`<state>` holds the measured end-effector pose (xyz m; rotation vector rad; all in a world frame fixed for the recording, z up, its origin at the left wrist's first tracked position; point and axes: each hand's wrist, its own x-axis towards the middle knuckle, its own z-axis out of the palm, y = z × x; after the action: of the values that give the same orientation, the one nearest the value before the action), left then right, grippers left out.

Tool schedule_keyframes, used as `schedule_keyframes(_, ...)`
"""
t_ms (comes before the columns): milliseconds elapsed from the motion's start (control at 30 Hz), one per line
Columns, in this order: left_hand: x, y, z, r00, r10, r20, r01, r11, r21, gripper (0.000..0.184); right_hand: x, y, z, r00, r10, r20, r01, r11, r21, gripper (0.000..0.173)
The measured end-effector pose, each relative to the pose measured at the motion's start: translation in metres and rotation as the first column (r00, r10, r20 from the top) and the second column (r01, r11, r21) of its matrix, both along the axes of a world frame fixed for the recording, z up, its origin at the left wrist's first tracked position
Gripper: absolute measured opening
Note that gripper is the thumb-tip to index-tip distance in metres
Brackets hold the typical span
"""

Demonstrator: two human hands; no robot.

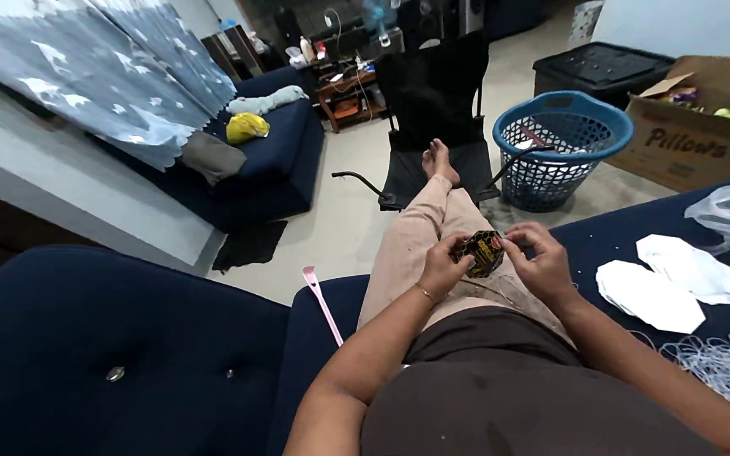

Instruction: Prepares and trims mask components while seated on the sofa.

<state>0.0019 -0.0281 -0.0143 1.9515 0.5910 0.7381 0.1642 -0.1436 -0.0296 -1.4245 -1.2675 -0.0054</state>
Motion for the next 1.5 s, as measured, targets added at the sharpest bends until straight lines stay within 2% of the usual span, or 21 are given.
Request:
schedule_keyframes(167, -0.001, 0.002, -0.004, 0.999, -0.006, 0.045, 0.006, 1.000, 0.007, 0.035, -0.006, 0.010, -0.007, 0.991, -0.017, 0.132, 0.015, 1.000, 0.017, 0.019)
schedule_keyframes(433, -0.001, 0.001, -0.006, 0.999, -0.017, 0.047, 0.013, 0.996, 0.089, 0.028, -0.011, 0.012, -0.008, 0.978, -0.002, 0.207, 0.008, 1.000, -0.029, 0.019)
schedule_keyframes(1000, -0.001, 0.002, -0.008, 1.000, -0.012, 0.003, 0.011, 0.971, 0.239, 0.022, -0.013, 0.011, -0.007, 0.979, -0.018, 0.205, 0.024, 0.999, -0.031, 0.020)
schedule_keyframes(1500, -0.001, 0.002, -0.006, 0.997, -0.054, -0.051, 0.067, 0.955, 0.289, 0.023, -0.009, 0.017, -0.013, 0.980, 0.028, 0.195, -0.019, 0.999, -0.049, 0.019)
